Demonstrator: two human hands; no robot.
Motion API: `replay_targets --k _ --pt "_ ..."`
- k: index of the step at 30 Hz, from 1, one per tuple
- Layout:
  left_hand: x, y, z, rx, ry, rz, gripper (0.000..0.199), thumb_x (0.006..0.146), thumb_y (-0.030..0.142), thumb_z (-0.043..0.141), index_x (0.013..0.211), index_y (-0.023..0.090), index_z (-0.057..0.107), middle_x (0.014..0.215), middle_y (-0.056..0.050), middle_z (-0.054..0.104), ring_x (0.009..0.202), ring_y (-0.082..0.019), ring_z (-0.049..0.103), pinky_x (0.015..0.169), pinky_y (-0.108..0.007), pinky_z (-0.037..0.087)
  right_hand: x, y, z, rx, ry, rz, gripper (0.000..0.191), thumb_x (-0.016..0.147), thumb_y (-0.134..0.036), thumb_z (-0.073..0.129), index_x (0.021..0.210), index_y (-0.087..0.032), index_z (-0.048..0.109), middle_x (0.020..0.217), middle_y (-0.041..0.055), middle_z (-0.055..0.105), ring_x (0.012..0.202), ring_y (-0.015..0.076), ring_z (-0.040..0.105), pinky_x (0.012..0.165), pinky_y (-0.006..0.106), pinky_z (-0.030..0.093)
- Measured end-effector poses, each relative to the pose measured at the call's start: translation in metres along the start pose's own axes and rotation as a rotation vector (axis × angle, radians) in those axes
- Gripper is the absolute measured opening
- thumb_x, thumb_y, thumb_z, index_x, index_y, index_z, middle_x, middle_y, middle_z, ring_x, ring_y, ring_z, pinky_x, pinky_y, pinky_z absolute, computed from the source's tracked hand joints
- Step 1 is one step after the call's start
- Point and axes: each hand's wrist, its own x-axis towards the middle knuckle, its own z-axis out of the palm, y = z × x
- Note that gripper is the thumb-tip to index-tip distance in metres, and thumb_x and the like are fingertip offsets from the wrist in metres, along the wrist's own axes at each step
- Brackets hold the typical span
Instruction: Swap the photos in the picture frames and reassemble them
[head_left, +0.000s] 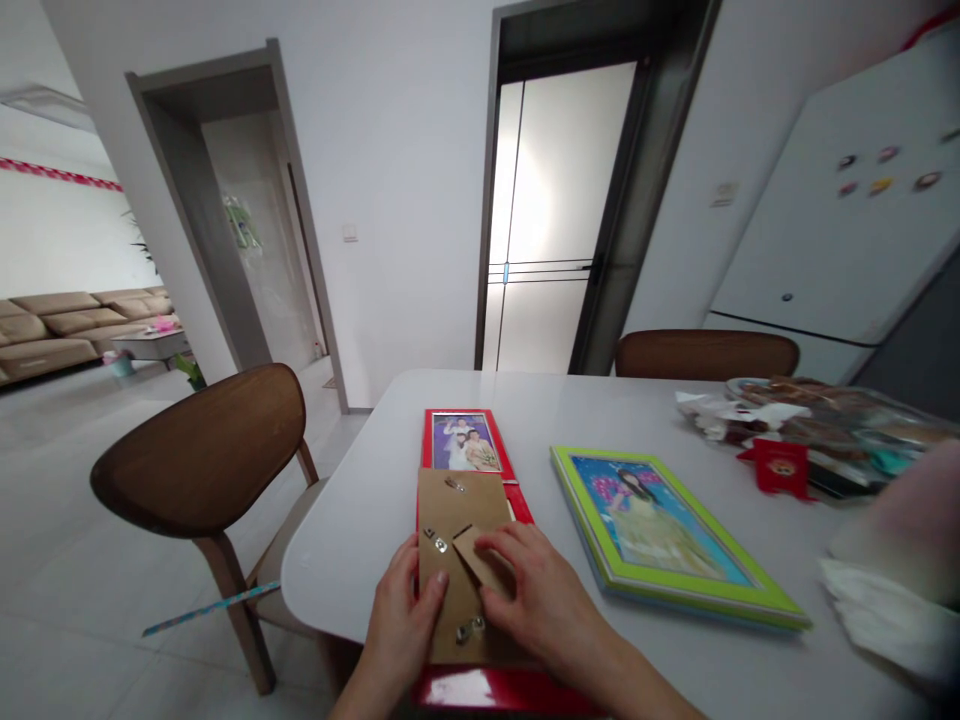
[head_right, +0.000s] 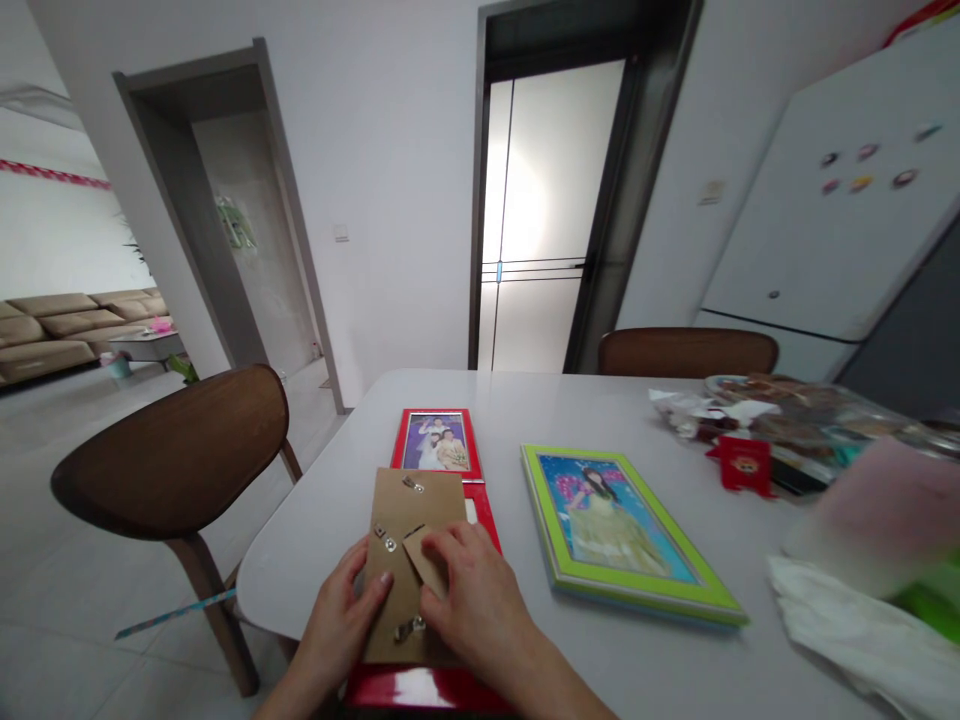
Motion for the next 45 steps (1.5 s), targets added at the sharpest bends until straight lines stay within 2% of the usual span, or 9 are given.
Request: replay_targets --k 4,9,18,24,28,31,35,39,45 --pt "0.006 0.002 -0.024 -0.149 0.009 -0.188 0.032 0.072 0.04 0.047 0.088 0.013 0.055 0.079 -0.005 0.067 0.075 -0.022 0.062 0.063 -0.032 0.048 0.001 0.005 -0.004 0.086 0.027 -0.044 0.029 0.069 -0.027 0.05 0.097 -0.02 0.055 0.1 0.0061 0.054 0.092 0.0181 0.049 0.081 0.03 0.038" --pt "0.007 -0.006 -0.08 -0.087 0.055 -0.301 0.028 0.069 0.039 0.051 0.081 0.014 0.054 0.066 -0.001 0.066 0.062 -0.019 0.063 0.052 -0.026 0.047 -0.002 0.049 -0.008 -0.13 0.078 0.124 0.034 0.072 -0.028 0.046 0.102 -0.015 0.054 0.102 0.0104 0.055 0.096 0.0208 0.049 0.086 0.033 0.035" --pt "0.012 -0.019 -0.119 0.294 0.188 -0.291 0.036 0.059 0.03 0.058 0.092 0.017 0.053 0.067 0.0 0.064 0.072 -0.025 0.061 0.071 -0.036 0.045 -0.002 0.061 0.004 -0.242 -0.039 0.268 0.046 0.068 -0.014 0.041 0.114 -0.01 0.044 0.097 0.0128 0.058 0.087 0.0201 0.055 0.078 0.029 0.038" --pt "0.001 -0.011 -0.085 0.663 0.221 0.081 0.043 0.065 0.024 0.052 0.106 0.012 0.051 0.113 -0.012 0.052 0.109 -0.027 0.043 0.095 -0.042 0.03 0.001 0.061 -0.006 0.203 0.052 0.417 0.057 0.064 -0.014 0.04 0.12 -0.01 0.031 0.085 0.0102 0.063 0.073 0.0196 0.06 0.069 0.031 0.044" --pt "-0.022 0.001 -0.021 0.569 -0.02 0.273 0.045 0.069 0.025 0.053 0.114 0.018 0.047 0.121 -0.01 0.049 0.113 -0.025 0.042 0.094 -0.041 0.035 -0.006 0.046 -0.018 0.992 -0.031 0.572 0.07 0.067 -0.021 0.041 0.129 -0.018 0.009 0.086 0.006 0.065 0.065 0.0181 0.063 0.06 0.031 0.049" --pt "-0.036 0.01 0.023 0.51 -0.216 0.471 0.066 0.063 0.034 0.063 0.123 0.017 0.038 0.13 -0.013 0.038 0.117 -0.03 0.035 0.095 -0.045 0.034 -0.01 0.032 -0.026 1.205 -0.024 0.56 0.078 0.065 -0.022 0.049 0.131 -0.023 0.006 0.087 0.0046 0.066 0.066 0.0186 0.063 0.063 0.033 0.049" --pt "-0.037 0.026 0.046 0.512 -0.262 0.618 0.055 0.071 0.026 0.055 0.122 0.017 0.038 0.118 -0.014 0.051 0.105 -0.029 0.048 0.085 -0.043 0.043 -0.011 0.027 -0.029 1.167 -0.045 0.503 0.08 0.064 -0.023 0.055 0.13 -0.025 0.011 0.083 0.0015 0.066 0.059 0.0151 0.061 0.061 0.031 0.048" --pt "-0.032 0.043 0.032 0.49 -0.144 0.626 0.043 0.075 0.013 0.043 0.118 0.017 0.043 0.087 -0.009 0.063 0.078 -0.02 0.059 0.067 -0.029 0.05 -0.006 0.042 -0.025 0.894 0.006 0.446 0.075 0.065 -0.028 0.053 0.13 -0.019 0.016 0.069 -0.0025 0.062 0.05 0.0124 0.056 0.05 0.025 0.044" --pt "-0.033 0.038 -0.02 0.222 0.272 0.125 0.046 0.071 0.029 0.049 0.115 0.018 0.039 0.089 -0.004 0.061 0.07 -0.017 0.061 0.06 -0.025 0.051 -0.002 0.07 -0.015 0.107 0.028 0.309 0.058 0.068 -0.023 0.043 0.124 -0.01 0.034 0.086 0.008 0.063 0.074 0.0187 0.059 0.07 0.03 0.043"
